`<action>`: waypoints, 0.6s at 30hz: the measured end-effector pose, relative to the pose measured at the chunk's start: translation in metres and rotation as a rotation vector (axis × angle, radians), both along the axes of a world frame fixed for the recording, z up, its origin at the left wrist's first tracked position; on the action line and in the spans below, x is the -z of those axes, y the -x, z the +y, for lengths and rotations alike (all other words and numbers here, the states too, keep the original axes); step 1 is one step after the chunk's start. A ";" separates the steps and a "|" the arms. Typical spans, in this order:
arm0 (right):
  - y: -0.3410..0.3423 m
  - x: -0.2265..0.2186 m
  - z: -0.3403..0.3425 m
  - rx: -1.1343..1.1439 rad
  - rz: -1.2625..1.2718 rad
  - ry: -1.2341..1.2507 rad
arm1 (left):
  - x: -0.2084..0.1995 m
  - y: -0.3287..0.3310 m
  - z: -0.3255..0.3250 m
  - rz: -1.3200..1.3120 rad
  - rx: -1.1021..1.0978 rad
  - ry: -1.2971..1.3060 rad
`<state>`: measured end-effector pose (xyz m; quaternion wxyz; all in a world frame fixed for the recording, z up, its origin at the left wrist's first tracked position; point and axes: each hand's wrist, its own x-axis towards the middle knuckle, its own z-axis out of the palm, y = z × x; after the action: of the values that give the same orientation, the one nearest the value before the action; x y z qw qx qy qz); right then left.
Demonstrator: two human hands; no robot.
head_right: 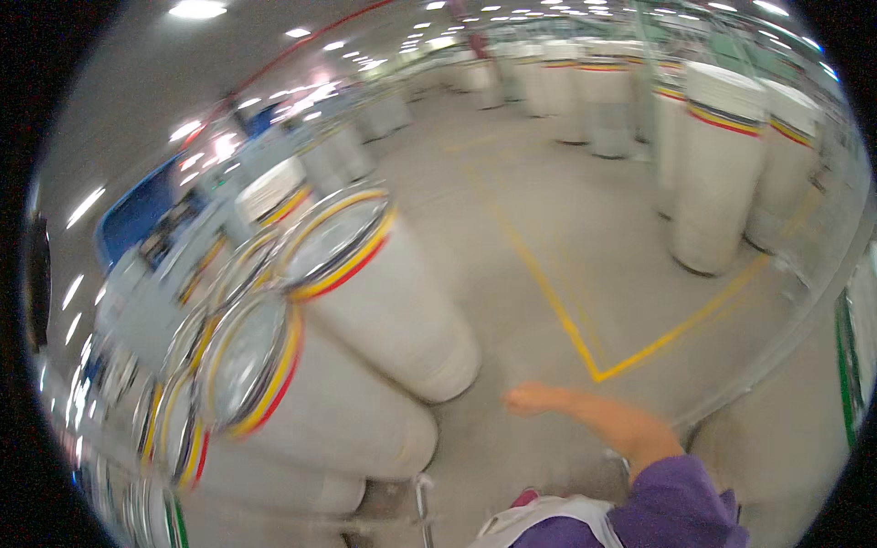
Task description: The person operates a textile machine by using a long stick to guide cotton fibers, then removes a large cylindrical cotton bale from a container and places it into the machine. They adjust internal rollers and levers, feed cotton into the mechanism, and continue manipulating the machine's components.
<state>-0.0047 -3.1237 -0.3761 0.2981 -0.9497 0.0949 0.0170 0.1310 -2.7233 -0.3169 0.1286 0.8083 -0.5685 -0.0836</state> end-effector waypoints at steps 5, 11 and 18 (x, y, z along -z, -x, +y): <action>0.051 0.080 -0.181 0.038 0.469 0.185 | -0.035 -0.140 -0.204 -0.193 0.167 0.143; 0.015 0.054 -0.429 0.393 0.658 0.085 | -0.113 -0.283 -0.435 -0.814 -0.020 0.599; -0.265 0.017 -0.629 0.070 0.388 0.044 | -0.163 -0.424 -0.656 -0.693 -0.200 0.632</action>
<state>0.2599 -3.7531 -0.3931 0.2539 -0.9309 0.1841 0.1873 0.5547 -3.3797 -0.1541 0.1783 0.7606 -0.4950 0.3803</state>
